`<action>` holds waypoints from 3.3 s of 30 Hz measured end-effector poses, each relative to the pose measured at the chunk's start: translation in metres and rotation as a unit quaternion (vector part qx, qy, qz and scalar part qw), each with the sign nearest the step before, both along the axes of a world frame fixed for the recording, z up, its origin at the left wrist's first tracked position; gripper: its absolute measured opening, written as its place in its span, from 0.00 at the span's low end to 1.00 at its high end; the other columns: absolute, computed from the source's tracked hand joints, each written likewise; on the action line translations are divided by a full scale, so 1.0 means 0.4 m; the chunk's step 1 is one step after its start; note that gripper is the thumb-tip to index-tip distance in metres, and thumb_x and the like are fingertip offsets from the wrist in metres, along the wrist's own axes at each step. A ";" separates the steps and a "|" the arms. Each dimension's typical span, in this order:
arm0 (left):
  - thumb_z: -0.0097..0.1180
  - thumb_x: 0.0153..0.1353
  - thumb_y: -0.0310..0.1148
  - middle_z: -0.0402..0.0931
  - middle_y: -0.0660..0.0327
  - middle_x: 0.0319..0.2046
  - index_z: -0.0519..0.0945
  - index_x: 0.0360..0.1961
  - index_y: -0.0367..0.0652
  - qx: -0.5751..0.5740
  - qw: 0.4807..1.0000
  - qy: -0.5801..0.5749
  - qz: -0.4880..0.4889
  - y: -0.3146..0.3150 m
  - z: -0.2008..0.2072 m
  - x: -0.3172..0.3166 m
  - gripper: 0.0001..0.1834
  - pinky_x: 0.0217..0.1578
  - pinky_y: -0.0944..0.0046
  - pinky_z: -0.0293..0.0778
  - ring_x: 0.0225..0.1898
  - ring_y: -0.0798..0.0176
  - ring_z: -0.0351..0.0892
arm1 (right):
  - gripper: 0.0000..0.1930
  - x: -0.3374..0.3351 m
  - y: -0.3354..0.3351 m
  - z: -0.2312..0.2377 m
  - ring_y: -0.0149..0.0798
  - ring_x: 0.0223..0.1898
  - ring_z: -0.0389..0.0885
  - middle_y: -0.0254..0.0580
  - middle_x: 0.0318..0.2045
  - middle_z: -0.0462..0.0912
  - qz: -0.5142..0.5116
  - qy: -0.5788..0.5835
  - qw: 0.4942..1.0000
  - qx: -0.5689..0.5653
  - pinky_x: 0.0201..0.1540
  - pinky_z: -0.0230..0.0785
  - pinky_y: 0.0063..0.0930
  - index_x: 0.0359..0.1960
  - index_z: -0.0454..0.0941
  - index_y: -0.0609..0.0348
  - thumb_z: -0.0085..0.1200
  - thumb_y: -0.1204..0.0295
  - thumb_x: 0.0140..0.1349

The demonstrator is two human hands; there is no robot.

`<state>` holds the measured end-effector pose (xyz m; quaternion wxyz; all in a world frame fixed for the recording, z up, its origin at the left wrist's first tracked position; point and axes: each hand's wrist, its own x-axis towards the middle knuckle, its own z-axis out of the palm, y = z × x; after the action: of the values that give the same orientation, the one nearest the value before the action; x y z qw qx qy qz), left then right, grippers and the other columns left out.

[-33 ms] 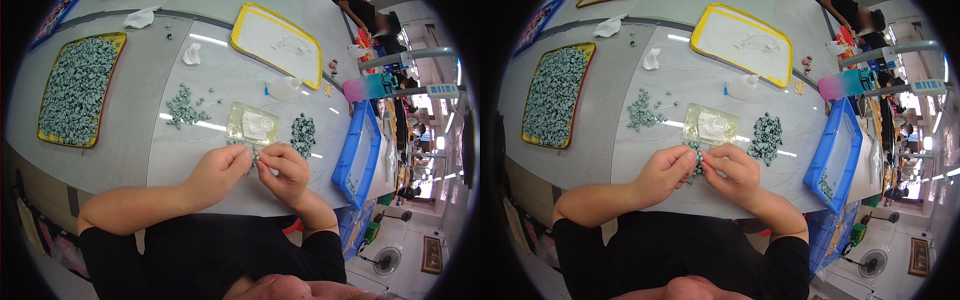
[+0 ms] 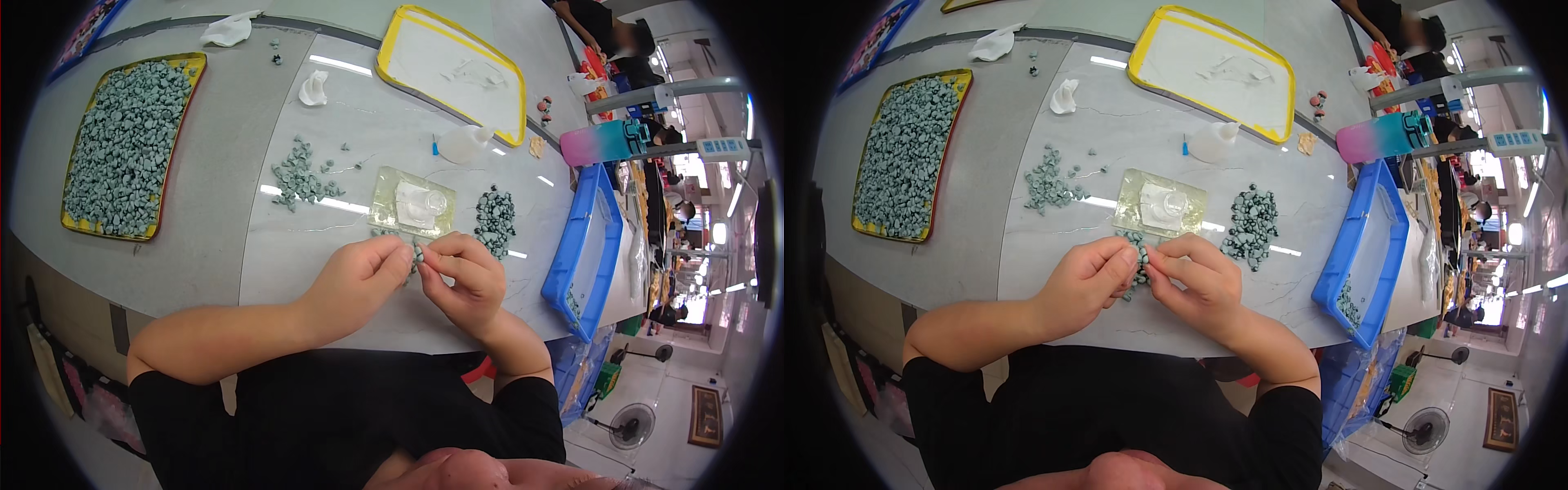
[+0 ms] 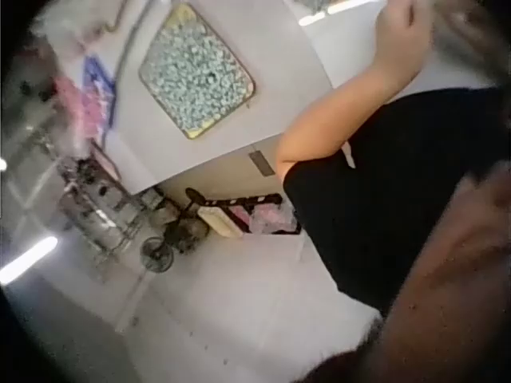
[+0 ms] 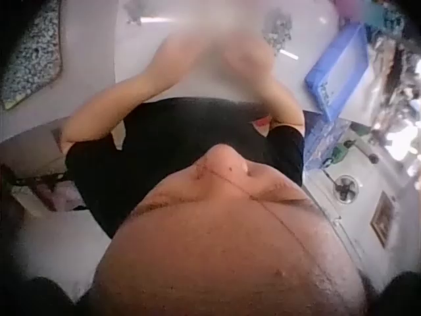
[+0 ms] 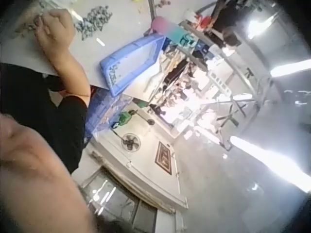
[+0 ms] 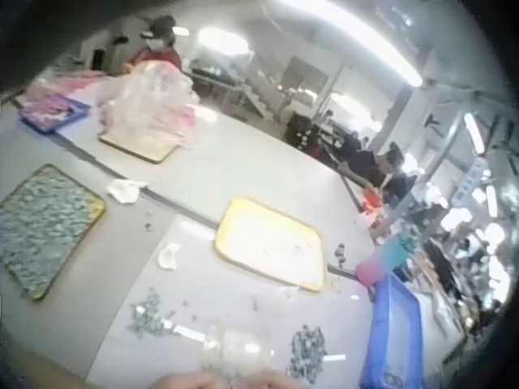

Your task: Manually attaching small green components onto a clear plastic base using adhesive at a factory workbench.

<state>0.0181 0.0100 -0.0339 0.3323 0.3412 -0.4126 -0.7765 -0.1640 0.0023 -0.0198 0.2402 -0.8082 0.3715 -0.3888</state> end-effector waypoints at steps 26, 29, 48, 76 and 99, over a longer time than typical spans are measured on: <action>0.47 0.64 0.34 0.63 0.70 0.20 0.70 0.30 0.40 -0.051 0.988 -0.131 -0.069 0.005 0.028 -0.024 0.09 0.23 0.74 0.58 0.22 0.78 0.59 | 0.08 -0.160 -0.057 0.111 0.33 0.30 0.77 0.42 0.31 0.80 -0.161 0.149 0.967 0.132 0.34 0.68 0.21 0.35 0.81 0.63 0.54 0.82 0.54; 0.46 0.63 0.31 0.63 0.69 0.21 0.70 0.32 0.42 0.144 0.989 0.016 -0.028 -0.013 0.032 -0.021 0.05 0.21 0.75 0.57 0.21 0.76 0.59 | 0.08 -0.196 -0.057 0.094 0.36 0.29 0.77 0.43 0.31 0.80 -0.159 0.250 0.944 0.145 0.34 0.69 0.23 0.36 0.80 0.61 0.55 0.82 0.53; 0.40 0.62 0.23 0.69 0.52 0.40 0.66 0.48 0.28 0.238 0.945 0.148 0.171 -0.058 0.070 -0.038 0.14 0.41 0.66 0.72 0.35 0.63 0.71 | 0.08 -0.195 -0.054 0.073 0.32 0.29 0.77 0.41 0.30 0.77 -0.169 0.214 0.951 0.145 0.34 0.70 0.23 0.36 0.76 0.64 0.54 0.81 0.54; 0.51 0.63 0.33 0.72 0.65 0.22 0.79 0.35 0.34 -0.016 0.996 -0.077 -0.036 -0.020 0.040 -0.046 0.11 0.21 0.76 0.63 0.20 0.77 0.65 | 0.13 -0.083 -0.013 0.062 0.38 0.28 0.79 0.43 0.29 0.80 0.036 0.082 0.996 0.008 0.29 0.72 0.25 0.34 0.81 0.62 0.62 0.85 0.43; 0.47 0.63 0.25 0.76 0.58 0.34 0.74 0.41 0.34 0.043 0.999 0.004 -0.005 -0.024 0.013 -0.027 0.07 0.27 0.74 0.70 0.28 0.72 0.73 | 0.13 -0.118 -0.082 0.002 0.41 0.28 0.78 0.43 0.29 0.78 -0.033 0.250 0.934 -0.253 0.28 0.71 0.28 0.31 0.79 0.67 0.62 0.84 0.38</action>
<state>0.0075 0.0003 -0.0286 0.3149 0.3497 -0.3791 -0.7968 -0.2113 -0.0305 -0.0191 -0.0864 -0.9005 0.3355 -0.2628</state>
